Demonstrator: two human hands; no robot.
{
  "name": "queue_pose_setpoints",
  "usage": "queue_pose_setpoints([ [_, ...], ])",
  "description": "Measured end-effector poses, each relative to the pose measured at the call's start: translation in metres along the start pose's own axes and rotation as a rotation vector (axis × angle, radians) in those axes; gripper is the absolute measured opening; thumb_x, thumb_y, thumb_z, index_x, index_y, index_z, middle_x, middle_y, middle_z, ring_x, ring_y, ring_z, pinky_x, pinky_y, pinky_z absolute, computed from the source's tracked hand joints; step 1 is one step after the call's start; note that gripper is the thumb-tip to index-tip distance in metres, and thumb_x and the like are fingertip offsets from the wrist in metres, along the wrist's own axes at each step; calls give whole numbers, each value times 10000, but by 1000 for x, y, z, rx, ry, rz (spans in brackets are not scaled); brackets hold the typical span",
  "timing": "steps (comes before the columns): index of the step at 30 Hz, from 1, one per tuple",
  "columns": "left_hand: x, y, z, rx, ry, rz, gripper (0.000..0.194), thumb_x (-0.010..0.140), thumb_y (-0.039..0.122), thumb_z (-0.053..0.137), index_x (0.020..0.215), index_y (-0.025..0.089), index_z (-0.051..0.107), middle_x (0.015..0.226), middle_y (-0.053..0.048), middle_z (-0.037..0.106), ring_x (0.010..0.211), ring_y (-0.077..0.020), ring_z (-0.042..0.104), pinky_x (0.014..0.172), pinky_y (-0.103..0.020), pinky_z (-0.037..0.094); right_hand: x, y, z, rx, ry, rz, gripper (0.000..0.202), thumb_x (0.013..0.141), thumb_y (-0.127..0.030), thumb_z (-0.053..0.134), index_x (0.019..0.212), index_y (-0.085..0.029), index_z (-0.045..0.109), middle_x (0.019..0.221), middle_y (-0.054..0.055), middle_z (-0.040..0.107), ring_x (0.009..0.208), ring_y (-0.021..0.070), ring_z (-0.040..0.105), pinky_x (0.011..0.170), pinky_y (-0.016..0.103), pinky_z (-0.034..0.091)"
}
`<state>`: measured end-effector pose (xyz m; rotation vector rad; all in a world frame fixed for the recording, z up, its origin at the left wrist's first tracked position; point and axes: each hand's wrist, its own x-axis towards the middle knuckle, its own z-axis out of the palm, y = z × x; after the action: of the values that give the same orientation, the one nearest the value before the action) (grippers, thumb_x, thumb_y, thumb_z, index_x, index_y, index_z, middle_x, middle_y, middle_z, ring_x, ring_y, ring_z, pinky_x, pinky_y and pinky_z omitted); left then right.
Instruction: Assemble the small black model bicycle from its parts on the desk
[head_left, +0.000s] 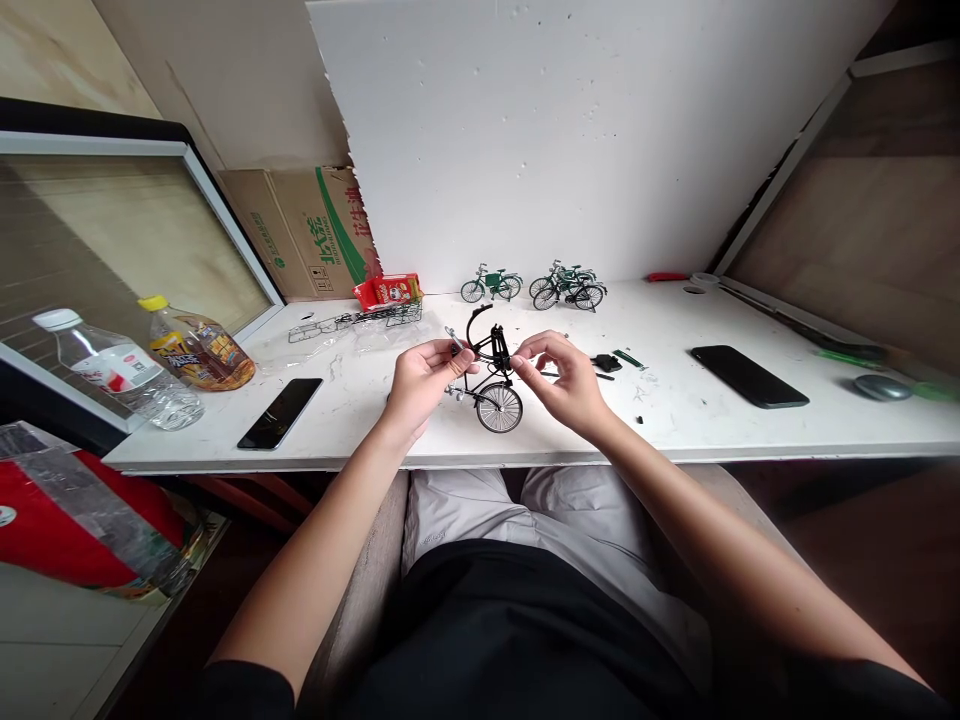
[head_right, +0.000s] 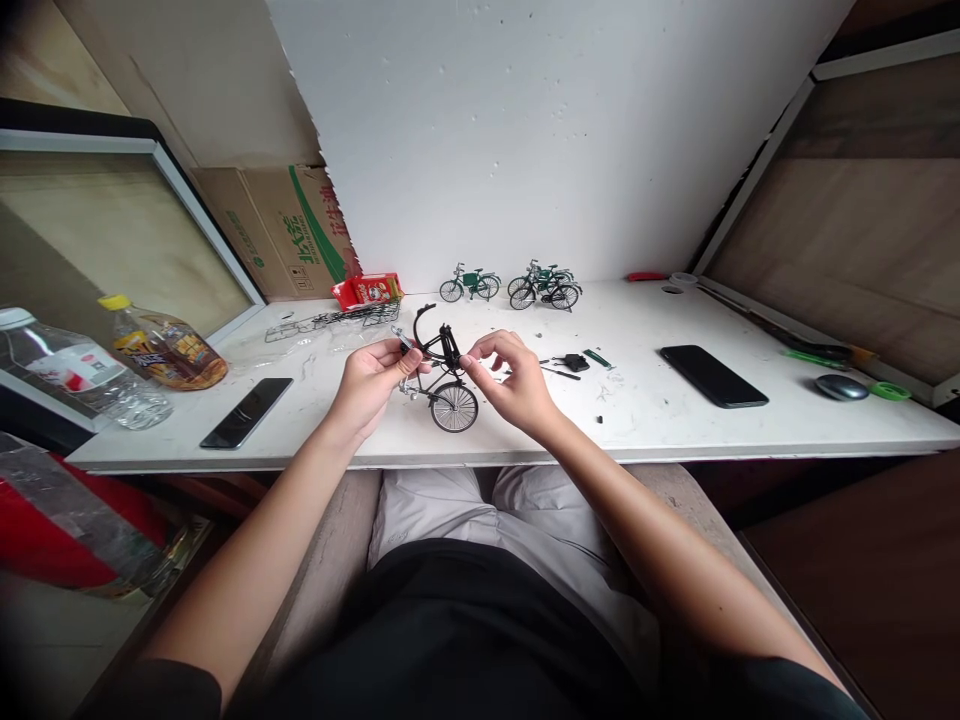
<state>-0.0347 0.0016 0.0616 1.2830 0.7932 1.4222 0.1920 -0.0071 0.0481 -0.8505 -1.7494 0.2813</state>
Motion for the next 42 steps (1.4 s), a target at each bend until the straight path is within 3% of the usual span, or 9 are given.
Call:
queue_pose_setpoints([
  [5, 1, -2, -1, -10, -20, -8, 457, 722, 467, 984, 959, 142, 764, 919, -64, 778, 813, -172, 763, 848, -310, 575, 1, -3, 0, -25, 13, -28, 259, 1030, -482, 695, 931, -244, 670, 931, 49, 726, 886, 213, 641, 753, 379, 517],
  [14, 2, -1, -2, -70, -77, 55, 470, 710, 473, 994, 936, 178, 707, 874, -4, 723, 796, -151, 753, 883, -301, 564, -1, -13, 1, 16, 2, -96, 164, 1039, -388, 693, 952, -256, 654, 1016, 53, 754, 982, 229, 695, 889, 437, 546],
  [20, 0, 0, 2, -99, -123, 55, 464, 765, 474, 958, 1039, 196, 707, 955, -10, 717, 781, -140, 741, 873, -306, 560, -4, -18, 5, 30, 62, -65, 123, 1003, -354, 745, 984, -243, 695, 945, 41, 763, 862, 206, 704, 786, 390, 559],
  [24, -3, 1, 8, -85, -132, 63, 496, 787, 535, 925, 1058, 209, 668, 931, -21, 716, 792, -168, 742, 866, -336, 565, -4, -21, 5, -34, 115, -216, 36, 991, -257, 762, 1008, -256, 730, 931, 33, 777, 859, 212, 711, 782, 400, 559],
  [28, -8, 2, 13, -50, -107, 115, 443, 878, 580, 834, 1041, 221, 631, 921, -23, 718, 790, -168, 725, 853, -344, 565, -3, -24, 4, -72, 163, -373, 124, 971, -168, 762, 1039, -266, 729, 938, 39, 791, 859, 228, 725, 794, 426, 578],
  [34, -12, 1, 17, -198, -68, 121, 396, 861, 508, 881, 972, 196, 663, 890, -14, 710, 715, -134, 679, 772, -300, 554, -5, -31, 6, -97, 172, -398, 124, 951, -163, 759, 985, -262, 693, 901, 33, 778, 856, 234, 717, 777, 429, 601],
  [42, -15, 7, 20, -273, -52, 143, 390, 789, 473, 949, 895, 177, 717, 858, -20, 701, 707, -116, 631, 711, -259, 535, -5, -39, 8, -34, 162, -431, 155, 941, -138, 753, 989, -265, 676, 988, 52, 807, 1004, 261, 745, 864, 463, 640],
])
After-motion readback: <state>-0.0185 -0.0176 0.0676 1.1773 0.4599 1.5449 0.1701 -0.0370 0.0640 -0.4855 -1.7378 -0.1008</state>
